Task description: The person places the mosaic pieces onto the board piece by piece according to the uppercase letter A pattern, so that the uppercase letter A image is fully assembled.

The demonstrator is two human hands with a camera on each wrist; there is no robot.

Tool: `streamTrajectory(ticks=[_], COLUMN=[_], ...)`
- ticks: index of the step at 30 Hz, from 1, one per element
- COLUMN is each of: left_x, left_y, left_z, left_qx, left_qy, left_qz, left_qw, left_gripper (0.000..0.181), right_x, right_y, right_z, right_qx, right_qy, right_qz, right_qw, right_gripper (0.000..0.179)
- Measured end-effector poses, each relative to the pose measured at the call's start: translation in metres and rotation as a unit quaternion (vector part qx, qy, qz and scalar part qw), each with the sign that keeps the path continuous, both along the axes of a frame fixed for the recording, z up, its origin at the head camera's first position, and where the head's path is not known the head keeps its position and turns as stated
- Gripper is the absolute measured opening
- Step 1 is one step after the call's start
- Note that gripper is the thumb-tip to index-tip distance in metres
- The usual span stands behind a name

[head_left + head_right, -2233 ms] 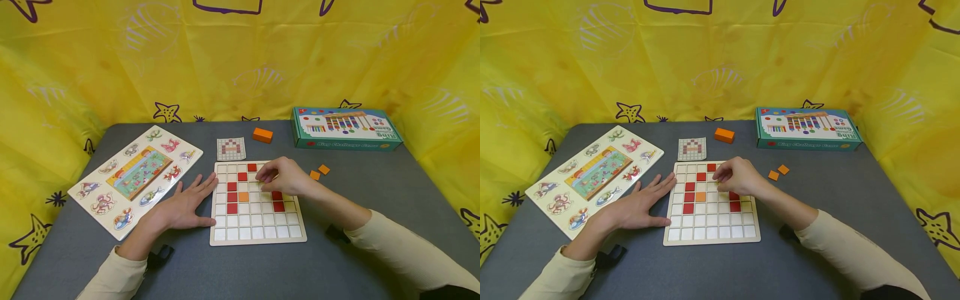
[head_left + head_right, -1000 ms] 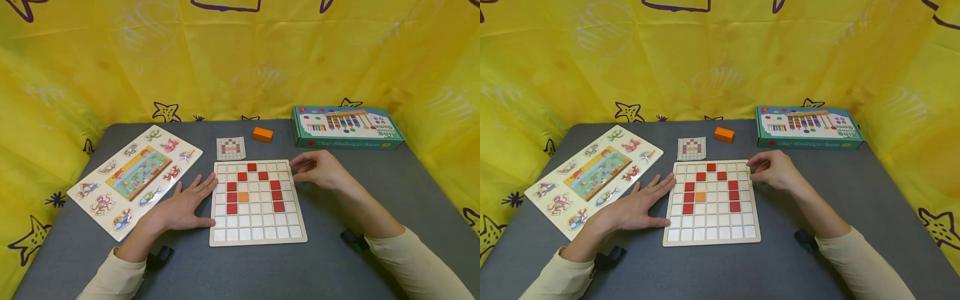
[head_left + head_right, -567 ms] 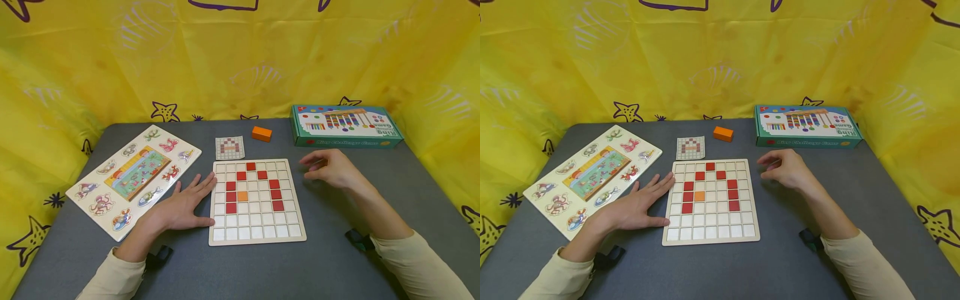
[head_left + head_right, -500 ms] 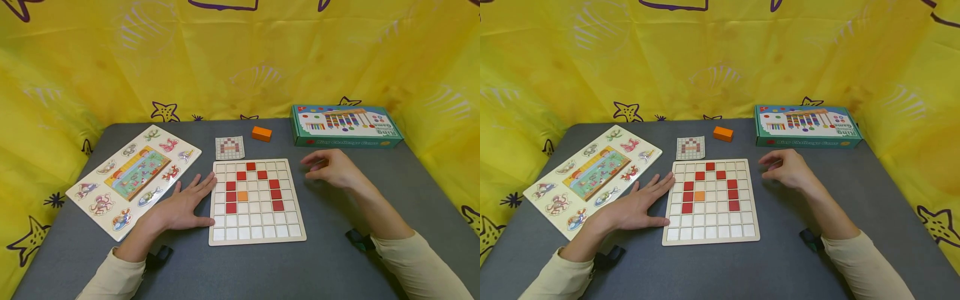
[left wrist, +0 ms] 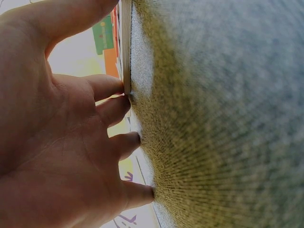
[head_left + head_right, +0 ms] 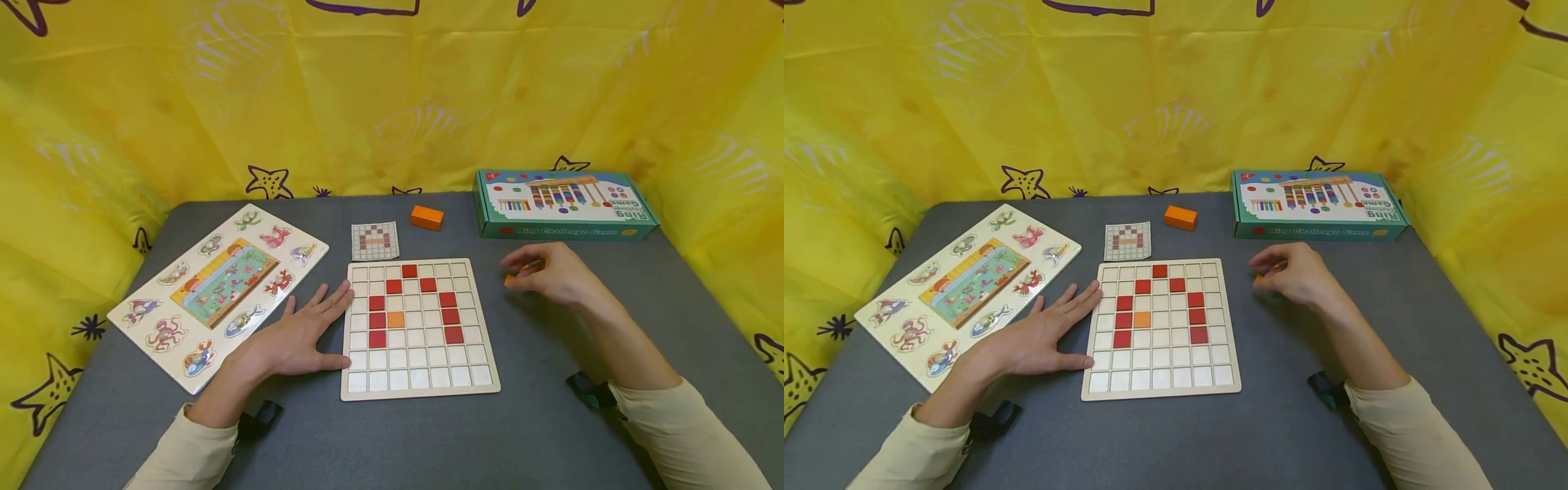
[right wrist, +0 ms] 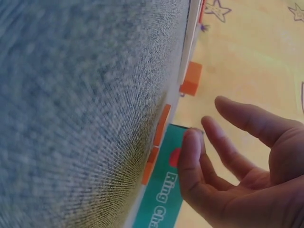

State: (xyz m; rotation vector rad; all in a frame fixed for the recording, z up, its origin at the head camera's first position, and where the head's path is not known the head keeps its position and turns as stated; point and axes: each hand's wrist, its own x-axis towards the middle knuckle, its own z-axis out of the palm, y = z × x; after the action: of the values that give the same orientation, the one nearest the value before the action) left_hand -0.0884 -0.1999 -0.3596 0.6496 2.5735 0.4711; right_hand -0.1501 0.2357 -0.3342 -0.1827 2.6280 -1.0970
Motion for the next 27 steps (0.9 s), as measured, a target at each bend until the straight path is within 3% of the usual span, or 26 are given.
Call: streamTrajectory(ticks=[16, 27], left_x=[0.0004, 0.0007], left_y=[-0.0005, 0.0004], left_z=[0.0022, 0.0015], left_qx=[0.001, 0.004], left_qy=[-0.001, 0.002], left_qz=[0.001, 0.001], left_qw=[1.0000, 1.0000], left_gripper=[0.107, 0.107], right_x=[-0.0035, -0.0050], right_y=[0.0061, 0.0082], right_z=[-0.0035, -0.0099], right_qx=[0.014, 0.076], right_qy=[-0.026, -0.005], right_qz=[-0.008, 0.005], right_qw=[0.9995, 0.9971], right_gripper=[0.042, 0.039])
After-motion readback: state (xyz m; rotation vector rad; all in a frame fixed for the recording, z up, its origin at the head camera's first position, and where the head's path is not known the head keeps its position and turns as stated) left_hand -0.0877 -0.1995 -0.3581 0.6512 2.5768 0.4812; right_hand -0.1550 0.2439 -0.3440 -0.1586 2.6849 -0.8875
